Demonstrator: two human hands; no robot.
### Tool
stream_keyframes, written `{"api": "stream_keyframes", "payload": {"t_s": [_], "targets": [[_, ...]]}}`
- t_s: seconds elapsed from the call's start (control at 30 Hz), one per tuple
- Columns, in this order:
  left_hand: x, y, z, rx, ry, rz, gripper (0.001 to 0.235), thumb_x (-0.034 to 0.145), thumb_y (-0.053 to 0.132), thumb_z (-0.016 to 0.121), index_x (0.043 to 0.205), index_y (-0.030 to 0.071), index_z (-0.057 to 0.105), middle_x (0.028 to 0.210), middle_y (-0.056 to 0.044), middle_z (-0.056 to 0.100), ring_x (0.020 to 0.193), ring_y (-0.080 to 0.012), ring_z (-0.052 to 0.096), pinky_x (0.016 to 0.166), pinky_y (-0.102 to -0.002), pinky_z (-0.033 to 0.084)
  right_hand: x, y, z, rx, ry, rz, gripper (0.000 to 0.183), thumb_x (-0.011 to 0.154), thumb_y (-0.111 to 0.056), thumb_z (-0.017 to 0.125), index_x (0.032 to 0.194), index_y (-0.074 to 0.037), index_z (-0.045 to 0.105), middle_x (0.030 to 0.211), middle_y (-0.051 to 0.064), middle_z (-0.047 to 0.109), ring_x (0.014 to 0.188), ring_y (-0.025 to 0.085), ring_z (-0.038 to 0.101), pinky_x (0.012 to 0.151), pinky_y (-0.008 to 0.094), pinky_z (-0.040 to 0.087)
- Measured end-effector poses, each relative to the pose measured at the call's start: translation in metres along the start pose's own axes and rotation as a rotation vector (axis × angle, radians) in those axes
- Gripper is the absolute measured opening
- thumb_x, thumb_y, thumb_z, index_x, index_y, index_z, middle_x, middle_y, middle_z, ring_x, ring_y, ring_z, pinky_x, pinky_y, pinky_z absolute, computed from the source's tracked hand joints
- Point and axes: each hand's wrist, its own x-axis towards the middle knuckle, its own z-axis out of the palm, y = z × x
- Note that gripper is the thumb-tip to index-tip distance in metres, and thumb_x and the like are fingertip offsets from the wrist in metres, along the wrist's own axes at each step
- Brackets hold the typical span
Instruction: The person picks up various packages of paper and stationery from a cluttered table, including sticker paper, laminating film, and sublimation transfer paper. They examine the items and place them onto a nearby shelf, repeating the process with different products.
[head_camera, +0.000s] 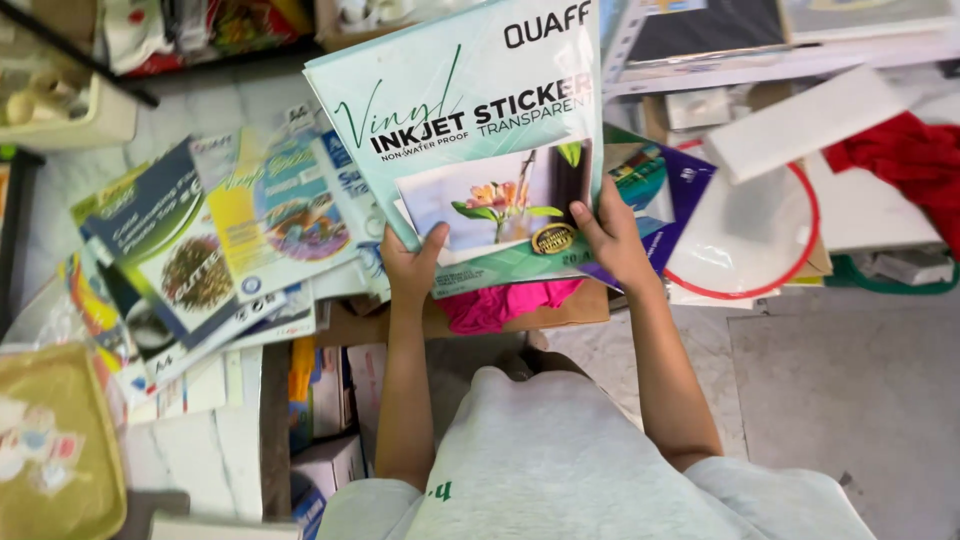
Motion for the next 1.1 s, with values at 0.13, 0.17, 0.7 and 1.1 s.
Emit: {"api": "stream_keyframes", "payload": {"t_s": [0.13, 0.17, 0.7, 1.1], "targets": [[0.008, 0.018, 0.053, -0.114, -0.14, 0.017, 0.046, 0.095, 0.01, 0.079, 0.132, -0.004, 0.055, 0.117, -0.008, 0.069, 0.101, -0.0138, 0.064, 0.091, -0.03, 0.054, -0.027, -0.019, -0.047, 0.023, 0.162, 0.006, 0.045, 0.107, -0.018, 0.061, 0.146, -0.001, 0.044, 0.109, 0.016, 0.062, 0.1, 0.018, 0.054, 0.091, 0.033, 0.047], [0.01, 0.026, 0.067, -0.107, -0.164, -0.029, 0.045, 0.095, 0.011, 0.079, 0.131, -0.004, 0.055, 0.117, -0.008, 0.069, 0.101, -0.0136, 0.064, 0.091, -0.029, 0.054, -0.035, -0.017, -0.057, 0.032, 0.204, -0.001, 0.044, 0.107, -0.018, 0.06, 0.145, -0.001, 0.045, 0.112, 0.014, 0.064, 0.104, 0.016, 0.055, 0.094, 0.031, 0.047], [0.005, 0.083, 0.284, -0.34, -0.741, -0.057, 0.051, 0.108, 0.019, 0.06, 0.151, -0.001, 0.043, 0.14, -0.007, 0.057, 0.125, -0.0135, 0.054, 0.109, -0.029, 0.044, -0.139, 0.013, -0.221, 0.299, 0.619, 0.081, 0.04, 0.109, -0.011, 0.058, 0.145, 0.002, 0.05, 0.133, 0.005, 0.06, 0.122, 0.012, 0.055, 0.108, 0.028, 0.045], [0.051, 0.13, 0.482, -0.384, -0.767, 0.21, 0.052, 0.113, 0.024, 0.06, 0.155, -0.001, 0.042, 0.144, -0.006, 0.056, 0.133, -0.0149, 0.052, 0.119, -0.028, 0.039, -0.102, 0.035, -0.421, 0.523, 0.529, -0.165, 0.067, 0.105, -0.007, 0.064, 0.163, 0.004, 0.033, 0.156, 0.011, 0.052, 0.143, 0.019, 0.052, 0.123, 0.032, 0.042]]}}
